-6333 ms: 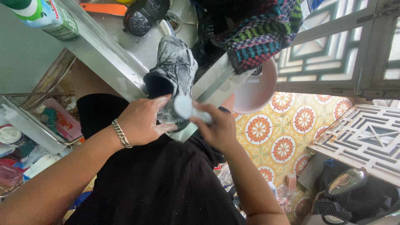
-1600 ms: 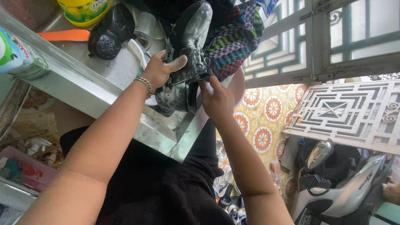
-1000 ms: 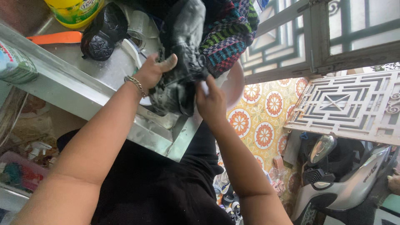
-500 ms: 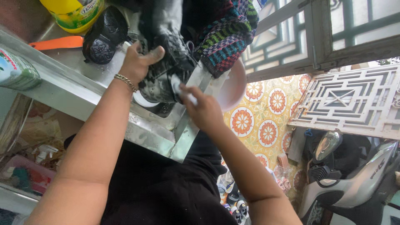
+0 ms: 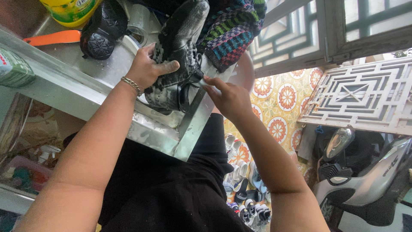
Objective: The person cleans a black shoe in a sink by rinsing it under a faucet and scrubbing the sole with a white sponge. They then use a small brush to clean the sides of the shoe and rinse it again with water.
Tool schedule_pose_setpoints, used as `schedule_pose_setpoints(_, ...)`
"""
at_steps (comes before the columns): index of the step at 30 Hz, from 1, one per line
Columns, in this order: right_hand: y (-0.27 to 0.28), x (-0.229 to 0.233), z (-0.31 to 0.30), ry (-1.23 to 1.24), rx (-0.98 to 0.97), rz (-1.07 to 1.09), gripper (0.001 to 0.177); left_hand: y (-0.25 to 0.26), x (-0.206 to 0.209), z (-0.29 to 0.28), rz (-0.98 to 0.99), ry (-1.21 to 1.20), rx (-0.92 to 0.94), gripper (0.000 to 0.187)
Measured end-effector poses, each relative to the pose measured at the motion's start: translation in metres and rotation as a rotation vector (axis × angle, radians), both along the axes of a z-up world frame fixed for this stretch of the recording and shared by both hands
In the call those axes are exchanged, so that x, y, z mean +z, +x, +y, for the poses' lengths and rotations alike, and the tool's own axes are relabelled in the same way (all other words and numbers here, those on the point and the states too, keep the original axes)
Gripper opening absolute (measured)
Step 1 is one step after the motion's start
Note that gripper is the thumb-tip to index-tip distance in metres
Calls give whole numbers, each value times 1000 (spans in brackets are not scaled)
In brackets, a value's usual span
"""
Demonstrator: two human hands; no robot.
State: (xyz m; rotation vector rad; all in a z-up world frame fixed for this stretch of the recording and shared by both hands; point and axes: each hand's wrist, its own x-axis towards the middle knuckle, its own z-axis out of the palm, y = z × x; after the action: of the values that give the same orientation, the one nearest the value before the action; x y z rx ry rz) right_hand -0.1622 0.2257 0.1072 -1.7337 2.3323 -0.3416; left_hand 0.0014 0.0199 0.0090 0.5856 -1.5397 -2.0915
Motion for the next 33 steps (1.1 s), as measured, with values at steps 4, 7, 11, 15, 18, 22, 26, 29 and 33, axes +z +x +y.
schedule_pose_setpoints(4, 21, -1, 22, -149, 285, -198, 23, 0, 0, -1, -22, -101, 20, 52)
schedule_pose_setpoints(7, 9, 0, 22, -62, 136, -133, 24, 2, 0, -1, 31, -73, -7, 56)
schedule_pose_setpoints(11, 9, -7, 24, 5, 21, -108, 22, 5, 9, 0, 32, -91, -16, 59)
schedule_pose_setpoints(15, 59, -14, 66, -112, -71, -810, 24, 10, 17, 8, 8, -229, 58, 60)
schedule_pose_setpoints(18, 73, -15, 52, 92, -564, -1400, 27, 10, 20, 9, 29, -283, 55, 68)
schedule_pose_setpoints(22, 66, -12, 13, 88, -842, -2027, 28, 11, 12, 11, -1, -20, 41, 53)
schedule_pose_setpoints(26, 68, -25, 23, 20, -687, -1451, 23, 9, 0, 6, 6, -133, 48, 52)
schedule_pose_setpoints(29, 53, -24, 39, -113, -249, -700, 22, 5, -3, 8, -1, -96, 40, 53)
schedule_pose_setpoints(33, 23, -21, 2, -209, -87, 33, 17, -2, -2, 2, -96, -1, 16, 54)
